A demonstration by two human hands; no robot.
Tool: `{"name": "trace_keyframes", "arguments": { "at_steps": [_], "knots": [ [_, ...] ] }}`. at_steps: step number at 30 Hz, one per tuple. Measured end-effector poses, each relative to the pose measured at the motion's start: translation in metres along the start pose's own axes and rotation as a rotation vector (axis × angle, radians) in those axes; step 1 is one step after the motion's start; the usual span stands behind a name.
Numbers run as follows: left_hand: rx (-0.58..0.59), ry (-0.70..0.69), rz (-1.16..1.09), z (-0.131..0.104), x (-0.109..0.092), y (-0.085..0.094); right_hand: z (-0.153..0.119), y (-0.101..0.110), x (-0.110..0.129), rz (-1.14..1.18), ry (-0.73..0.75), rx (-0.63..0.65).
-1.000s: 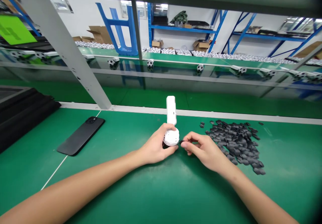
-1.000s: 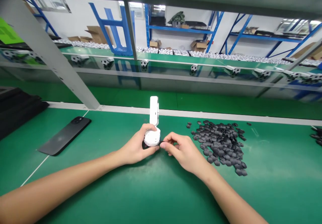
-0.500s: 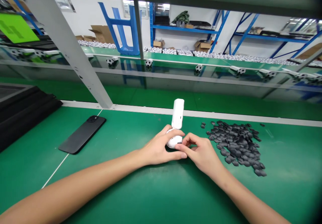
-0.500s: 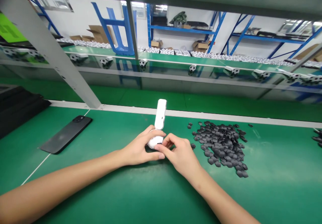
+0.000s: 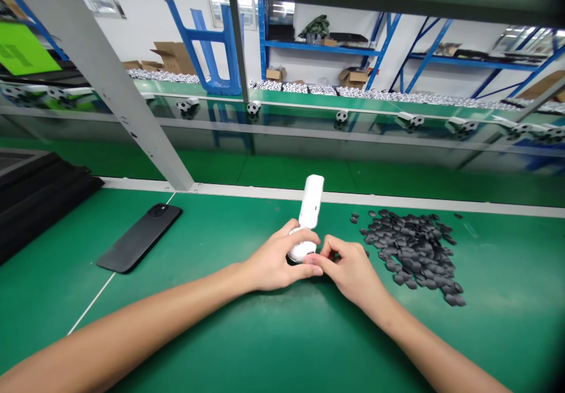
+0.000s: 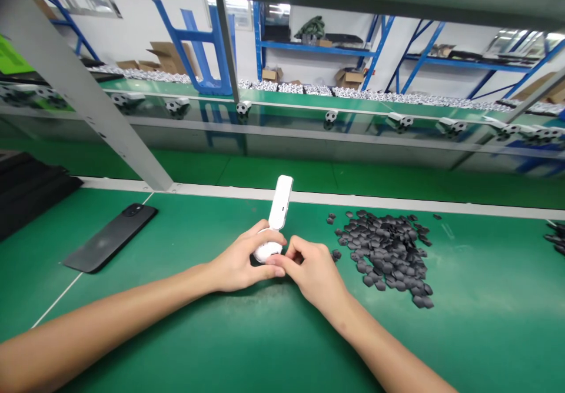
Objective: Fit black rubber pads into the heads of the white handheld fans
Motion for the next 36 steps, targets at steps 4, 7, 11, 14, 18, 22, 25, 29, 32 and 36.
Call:
{"name": "trace_keyframes", "arguments": {
  "at_steps": [4,7,11,14,18,22,25,29,32,36],
  "knots": [
    [-0.033,-0.023,-0.048,0.0,-0.001,0.003,0.005,0.002,0.012,-0.08,0.123,0.089],
    [-0.104,-0.036,-0.104,-0.003,0.001,0.011,0.016,0.029,0.01,-0.175,0.187,0.023],
    [-0.14,0.052,-0.253,-0.006,0.013,0.017,0.03,0.089,-0.023,-0.47,0.108,-0.242],
    [-0.103,0.127,-0.419,-0.005,0.019,0.013,0.036,0.109,-0.047,-0.67,0.07,-0.247],
    [-0.07,0.118,-0.394,-0.005,0.018,0.011,0.04,0.109,-0.058,-0.782,0.087,-0.186],
    [-0.108,0.071,-0.28,-0.006,0.018,0.013,0.042,0.102,-0.052,-0.8,0.127,-0.162],
    [-0.17,0.056,-0.294,-0.006,0.019,0.016,0.042,0.096,-0.042,-0.722,0.142,-0.173],
    [-0.154,0.094,-0.23,-0.002,0.021,0.015,0.036,0.079,-0.035,-0.273,0.024,-0.079],
    [-0.153,0.108,-0.191,0.0,0.023,0.015,0.025,0.05,-0.026,0.076,-0.057,0.082],
    [-0.133,0.097,-0.212,0.001,0.023,0.012,0.011,0.02,-0.01,0.305,-0.116,0.202]
  ]
}}
Point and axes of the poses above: each hand's wrist, its own z-axis towards the middle knuckle, its own y-axis out of the back of the hand, x = y × z, the point moved 9 cm from there along z, towards the middle knuckle, and after that the axes turned 3 degrees about -y, right-handed, at the moved point
